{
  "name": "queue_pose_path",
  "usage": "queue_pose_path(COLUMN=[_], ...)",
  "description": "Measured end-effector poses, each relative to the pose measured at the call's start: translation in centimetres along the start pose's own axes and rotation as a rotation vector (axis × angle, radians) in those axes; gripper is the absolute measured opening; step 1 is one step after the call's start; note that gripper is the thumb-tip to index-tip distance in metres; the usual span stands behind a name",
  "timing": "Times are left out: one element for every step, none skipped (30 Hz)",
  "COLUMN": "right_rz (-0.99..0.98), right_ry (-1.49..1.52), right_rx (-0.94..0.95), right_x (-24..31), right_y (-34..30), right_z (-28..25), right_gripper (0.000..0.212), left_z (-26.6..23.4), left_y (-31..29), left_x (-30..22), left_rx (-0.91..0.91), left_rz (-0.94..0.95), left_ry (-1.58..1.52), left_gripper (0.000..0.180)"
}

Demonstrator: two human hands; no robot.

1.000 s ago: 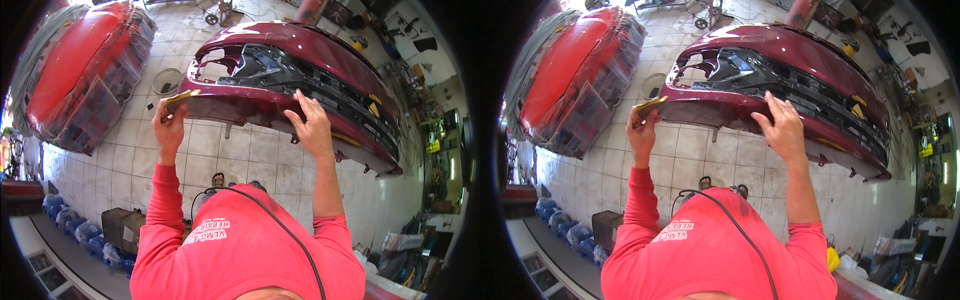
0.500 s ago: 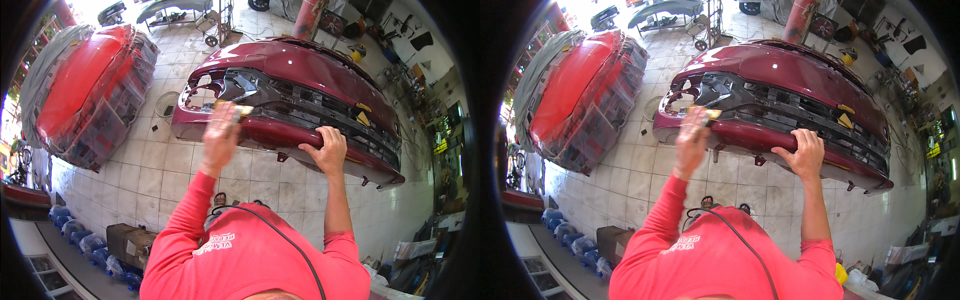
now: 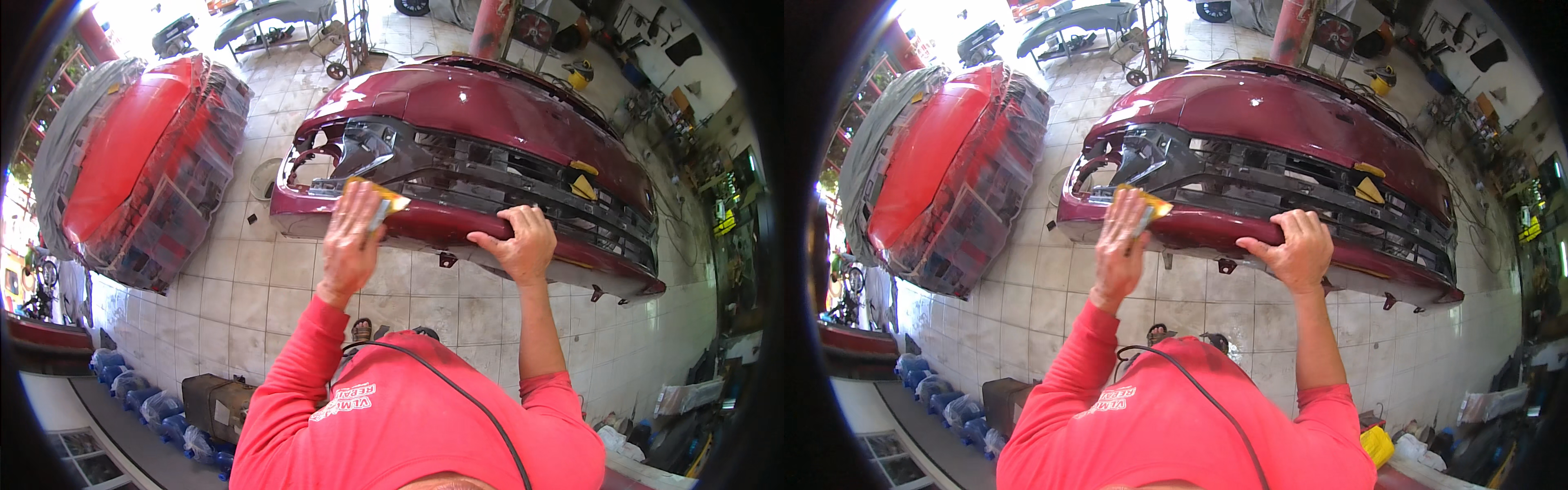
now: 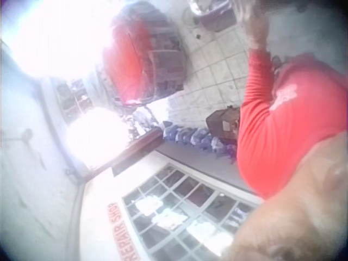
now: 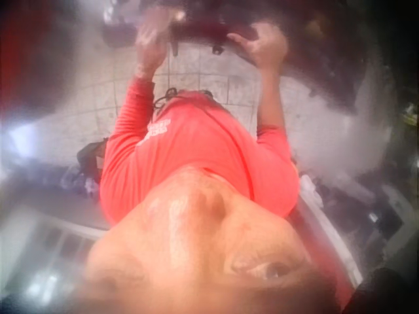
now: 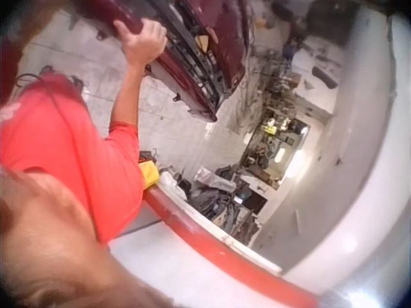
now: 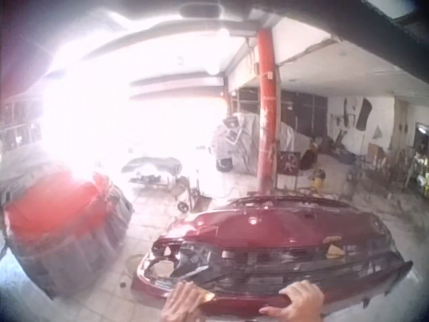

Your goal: The person sands a maroon car bumper using a sanding block, focusing on the front grille area and side edges. The person repeatedly dips the sanding block into a bucket of water and continues sanding different sections of the bumper.

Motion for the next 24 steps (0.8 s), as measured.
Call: queue_pose_path(right_rz=[-0.009,-0.016,-0.001,0.013,0.028,0.036,0.04,0.038,0.044,0.046,0.046,0.024,0.04,0.056,0.08,0.09,0.098,0.107,0.114,0.126,0.123,0.124,0.125,0.119], right_ry=[-0.001,-0.008,-0.02,-0.02,-0.034,-0.038,-0.038,-0.037,-0.036,-0.031,-0.026,-0.036,-0.033,-0.034,-0.039,-0.03,-0.022,-0.021,-0.021,-0.003,0.005,0.011,0.017,0.083], right_rx=[-0.014,-0.031,-0.031,-0.031,-0.021,-0.024,-0.021,-0.02,-0.016,-0.008,-0.002,-0.015,-0.002,0.006,0.008,0.025,0.045,0.077,0.107,0.187,0.213,0.23,0.248,0.27], right_x=[0.0,0.0,0.0,0.3,0.4,0.5,0.5,0.5,0.5,0.4,0.2,0.2,0.3,0.4,0.4,0.6,0.7,0.9,1.1,1.2,1.3,1.2,1.1,0.7], right_y=[-0.1,-0.1,0.0,0.1,-0.1,-0.1,0.0,0.2,0.2,0.1,0.1,0.0,-0.2,-0.1,0.0,0.3,0.5,0.4,0.5,0.6,0.5,0.5,0.3,0.0], right_z=[0.0,0.0,0.0,0.2,0.1,0.1,0.2,0.5,0.5,0.5,0.5,0.4,0.3,0.1,0.1,0.3,0.5,0.5,0.3,0.3,0.3,0.4,0.3,-0.6], right_gripper=[0.068,0.068,0.068,0.069,0.069,0.069,0.069,0.07,0.07,0.07,0.07,0.071,0.071,0.071,0.071,0.072,0.073,0.073,0.074,0.074,0.073,0.071,0.07,0.069], left_z=[0.0,-0.1,-0.7,-1.0,-1.0,-0.7,-0.7,0.0,0.0,-0.1,-0.2,-0.3,-0.5,-0.6,-1.4,-1.6,-1.5,-0.8,-0.2,0.4,0.7,1.1,1.0,0.5], left_y=[-0.4,-0.8,-1.1,-1.3,-1.0,-0.6,0.3,0.4,0.7,0.5,0.6,0.4,-0.5,-1.3,-1.4,-1.2,-0.8,-0.4,0.3,0.8,1.0,1.6,1.9,2.2], left_x=[2.4,5.8,8.0,8.1,7.2,5.6,2.2,-0.3,-2.7,-2.4,-1.8,0.2,3.1,6.9,8.3,7.8,6.4,3.3,-0.2,-3.2,-5.4,-5.9,-5.9,-5.3], left_rx=[0.004,-0.017,-0.004,-0.019,-0.027,-0.032,-0.038,-0.02,0.054,0.079,0.102,0.056,0.019,0.02,0.021,0.017,0.011,0.01,0.002,0.091,0.182,0.173,0.178,0.184], left_rz=[-0.01,-0.158,-0.266,-0.287,-0.311,-0.191,-0.079,0.018,0.077,0.125,0.174,0.113,0.052,-0.141,-0.264,-0.256,-0.251,-0.079,0.094,0.151,0.209,0.248,0.255,0.261], left_ry=[-0.037,-0.059,-0.011,0.007,0.009,0.03,0.05,0.128,0.179,0.171,0.165,0.098,0.036,0.044,0.064,0.087,0.107,0.124,0.136,0.136,0.132,0.151,0.126,0.1], left_gripper=[0.053,0.048,0.045,0.046,0.047,0.048,0.05,0.055,0.061,0.062,0.063,0.06,0.056,0.05,0.046,0.047,0.048,0.051,0.053,0.056,0.058,0.055,0.054,0.053])
Point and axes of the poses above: each hand's wrist, its own y-axis towards the middle knuckle, its own z-axis out of the palm, x = y × z, the point moved 3 cm from there along y, towards the middle knuckle, and after that the axes turned 11 degrees about y, right-handed, at the moved point
